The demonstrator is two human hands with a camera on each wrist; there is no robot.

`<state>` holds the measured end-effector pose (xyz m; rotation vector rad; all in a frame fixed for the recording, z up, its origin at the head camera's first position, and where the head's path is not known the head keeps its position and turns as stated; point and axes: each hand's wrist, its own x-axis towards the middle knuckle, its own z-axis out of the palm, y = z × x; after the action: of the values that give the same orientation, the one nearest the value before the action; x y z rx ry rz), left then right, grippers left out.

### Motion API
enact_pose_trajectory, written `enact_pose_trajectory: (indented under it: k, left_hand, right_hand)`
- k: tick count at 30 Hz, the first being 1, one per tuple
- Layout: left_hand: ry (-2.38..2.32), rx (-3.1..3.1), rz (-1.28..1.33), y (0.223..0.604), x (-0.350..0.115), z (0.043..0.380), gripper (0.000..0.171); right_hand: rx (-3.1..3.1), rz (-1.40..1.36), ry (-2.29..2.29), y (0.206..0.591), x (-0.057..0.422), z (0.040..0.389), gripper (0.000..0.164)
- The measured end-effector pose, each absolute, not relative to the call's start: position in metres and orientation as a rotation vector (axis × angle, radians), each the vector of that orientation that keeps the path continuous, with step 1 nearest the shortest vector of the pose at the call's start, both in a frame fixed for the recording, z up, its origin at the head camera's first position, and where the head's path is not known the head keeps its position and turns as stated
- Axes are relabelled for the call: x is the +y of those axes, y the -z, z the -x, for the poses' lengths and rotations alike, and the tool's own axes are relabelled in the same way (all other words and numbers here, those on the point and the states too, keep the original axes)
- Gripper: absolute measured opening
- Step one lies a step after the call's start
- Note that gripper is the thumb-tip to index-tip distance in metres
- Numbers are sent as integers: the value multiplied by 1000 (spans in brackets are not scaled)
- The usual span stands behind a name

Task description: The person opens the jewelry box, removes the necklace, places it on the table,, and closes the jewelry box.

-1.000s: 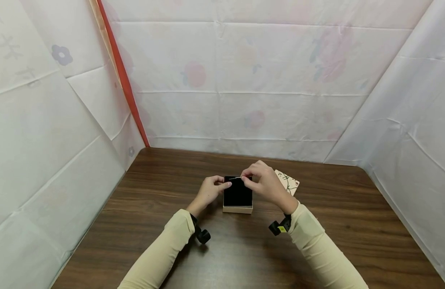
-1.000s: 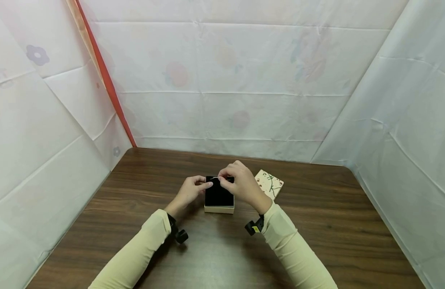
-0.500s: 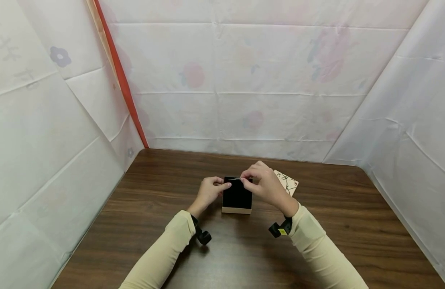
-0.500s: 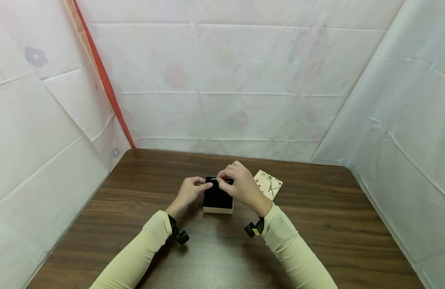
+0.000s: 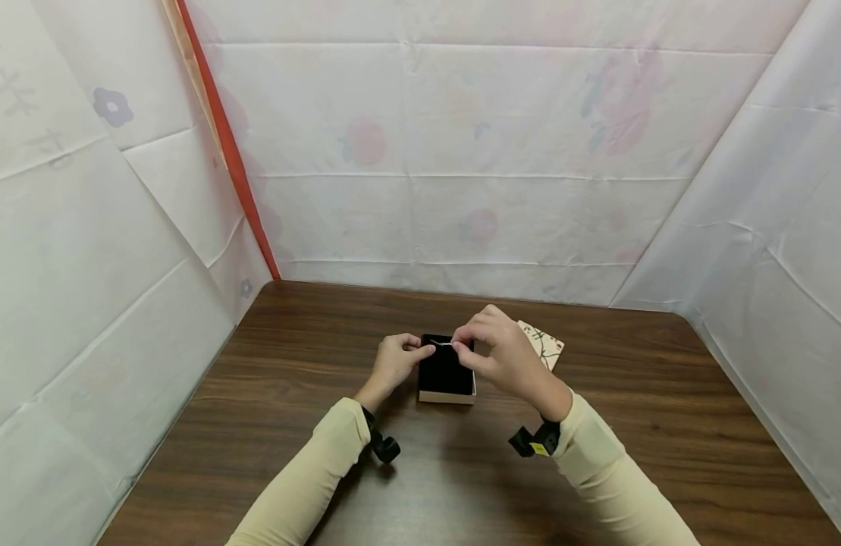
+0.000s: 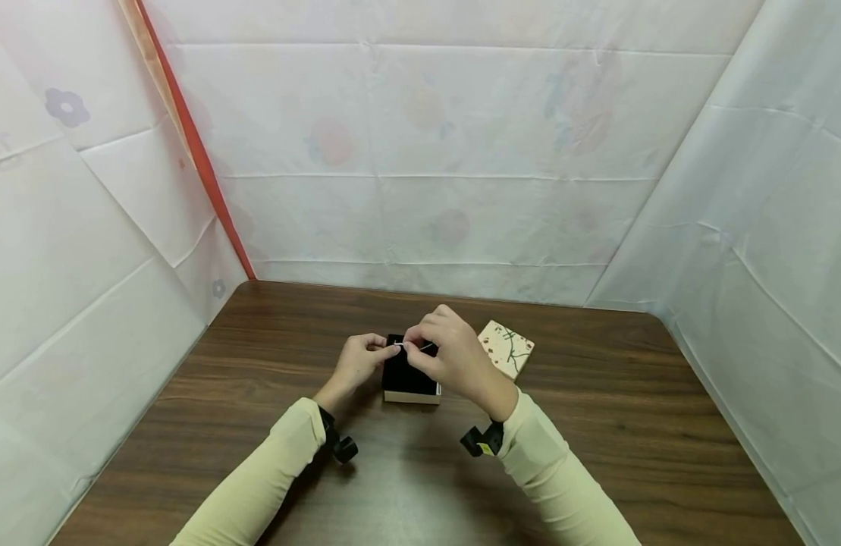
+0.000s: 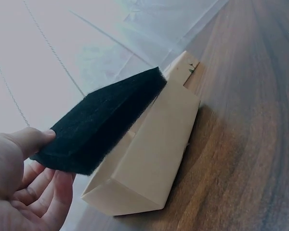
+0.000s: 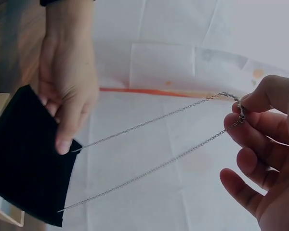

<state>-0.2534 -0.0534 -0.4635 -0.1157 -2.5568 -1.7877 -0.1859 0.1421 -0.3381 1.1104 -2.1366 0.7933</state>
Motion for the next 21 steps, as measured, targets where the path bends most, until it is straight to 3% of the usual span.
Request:
enact_pose_trajectory:
  k: [21]
  left_hand:
    - [1717, -2607, 188, 463, -57, 247, 25]
  right_hand:
    - [-2324, -1071, -831, 303, 150, 200, 11]
